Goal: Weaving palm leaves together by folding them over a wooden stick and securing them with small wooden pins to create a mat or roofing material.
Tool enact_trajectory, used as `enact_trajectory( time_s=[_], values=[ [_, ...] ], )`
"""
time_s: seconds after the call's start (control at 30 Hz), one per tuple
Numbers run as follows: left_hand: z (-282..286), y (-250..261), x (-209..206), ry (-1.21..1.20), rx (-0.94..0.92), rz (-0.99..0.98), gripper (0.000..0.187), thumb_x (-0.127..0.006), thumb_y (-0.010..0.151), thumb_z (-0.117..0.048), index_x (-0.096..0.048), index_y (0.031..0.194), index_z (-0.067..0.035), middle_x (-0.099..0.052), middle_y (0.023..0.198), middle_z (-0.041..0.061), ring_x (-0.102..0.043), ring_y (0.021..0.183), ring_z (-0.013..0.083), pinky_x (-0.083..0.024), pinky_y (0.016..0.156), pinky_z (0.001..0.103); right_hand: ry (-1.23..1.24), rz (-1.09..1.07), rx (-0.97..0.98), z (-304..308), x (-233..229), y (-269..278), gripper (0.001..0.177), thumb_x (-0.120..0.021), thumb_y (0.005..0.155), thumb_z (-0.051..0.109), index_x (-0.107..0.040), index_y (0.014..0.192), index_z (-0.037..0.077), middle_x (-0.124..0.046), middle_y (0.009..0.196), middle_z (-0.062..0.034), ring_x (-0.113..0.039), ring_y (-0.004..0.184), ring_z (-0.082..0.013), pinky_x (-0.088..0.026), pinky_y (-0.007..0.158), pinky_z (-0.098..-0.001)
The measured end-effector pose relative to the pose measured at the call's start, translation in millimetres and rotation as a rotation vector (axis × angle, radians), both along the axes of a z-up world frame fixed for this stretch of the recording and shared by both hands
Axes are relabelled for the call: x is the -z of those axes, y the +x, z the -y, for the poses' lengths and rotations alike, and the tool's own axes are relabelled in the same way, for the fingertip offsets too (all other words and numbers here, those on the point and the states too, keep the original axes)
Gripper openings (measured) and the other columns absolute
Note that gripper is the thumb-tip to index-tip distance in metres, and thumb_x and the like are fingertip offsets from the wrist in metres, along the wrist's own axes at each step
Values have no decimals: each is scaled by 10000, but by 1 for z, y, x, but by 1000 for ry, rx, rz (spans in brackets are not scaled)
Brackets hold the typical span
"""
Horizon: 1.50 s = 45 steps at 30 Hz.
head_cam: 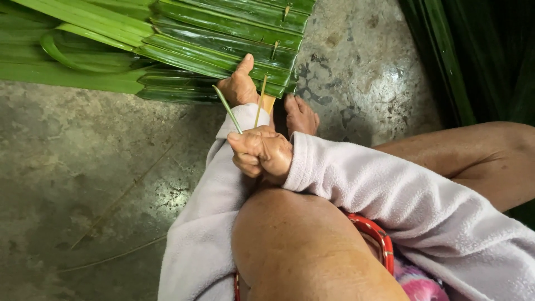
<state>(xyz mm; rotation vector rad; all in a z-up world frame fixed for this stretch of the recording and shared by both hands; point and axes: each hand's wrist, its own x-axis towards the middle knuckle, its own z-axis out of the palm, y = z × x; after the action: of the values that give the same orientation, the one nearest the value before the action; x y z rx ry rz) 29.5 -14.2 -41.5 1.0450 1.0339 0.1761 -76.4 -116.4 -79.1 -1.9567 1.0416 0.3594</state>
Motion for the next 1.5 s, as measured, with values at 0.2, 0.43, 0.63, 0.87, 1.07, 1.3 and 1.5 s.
enact_trajectory(
  time_s=[0.2,0.43,0.63,0.87,1.07,1.3,1.5],
  values=[
    [-1,-2,5,-100,38,94,254,-787,744,6,-685,951,115,-744,938,219,-709,757,321,-605,756,375,1411,255,-260,-55,-171,-8,511,-523,1031,260,-433,546,129,-370,501,-4,-359,441,-141,-306,424,-262],
    [-12,-7,13,-429,-45,-17,587,-858,743,-34,-567,1218,152,-603,1155,283,-742,808,476,-669,757,529,1127,400,-16,-4,-248,46,296,-557,966,354,-638,986,70,-562,640,-36,-480,528,-152,-366,517,-287],
    [-24,-28,-44,-917,485,550,449,-719,897,-171,-609,1153,182,-729,938,304,-694,648,334,-588,540,428,1171,424,26,31,-166,100,384,-607,974,-31,-564,1349,-105,-683,797,-146,-620,496,-174,-589,448,-310],
    [-11,-15,13,-180,91,54,364,-818,667,-52,-657,902,175,-690,867,244,-660,686,305,-575,621,373,1120,396,-293,32,-139,104,297,-541,962,75,-689,1196,-31,-737,969,-156,-714,770,-237,-604,693,-324],
    [-9,-12,1,-186,38,-74,556,-815,657,-36,-516,1074,178,-660,977,293,-676,799,344,-594,785,439,371,660,-900,31,-107,114,265,-687,947,-19,-733,1203,35,-662,934,-62,-638,852,-160,-519,761,-272],
    [-10,-14,-18,-188,95,-86,430,-817,659,-119,-641,927,167,-690,863,248,-673,716,302,-589,673,393,107,1044,-1019,6,-122,120,151,-667,996,-80,-720,1126,-25,-694,985,-118,-599,752,-219,-505,704,-341],
    [-11,-11,-2,-105,114,-63,253,-812,697,-23,-766,867,159,-743,786,210,-687,644,277,-579,652,348,181,1076,-925,4,-89,124,280,-724,881,-208,-702,1059,7,-728,1008,-90,-672,832,-192,-555,739,-315]
  ],
)
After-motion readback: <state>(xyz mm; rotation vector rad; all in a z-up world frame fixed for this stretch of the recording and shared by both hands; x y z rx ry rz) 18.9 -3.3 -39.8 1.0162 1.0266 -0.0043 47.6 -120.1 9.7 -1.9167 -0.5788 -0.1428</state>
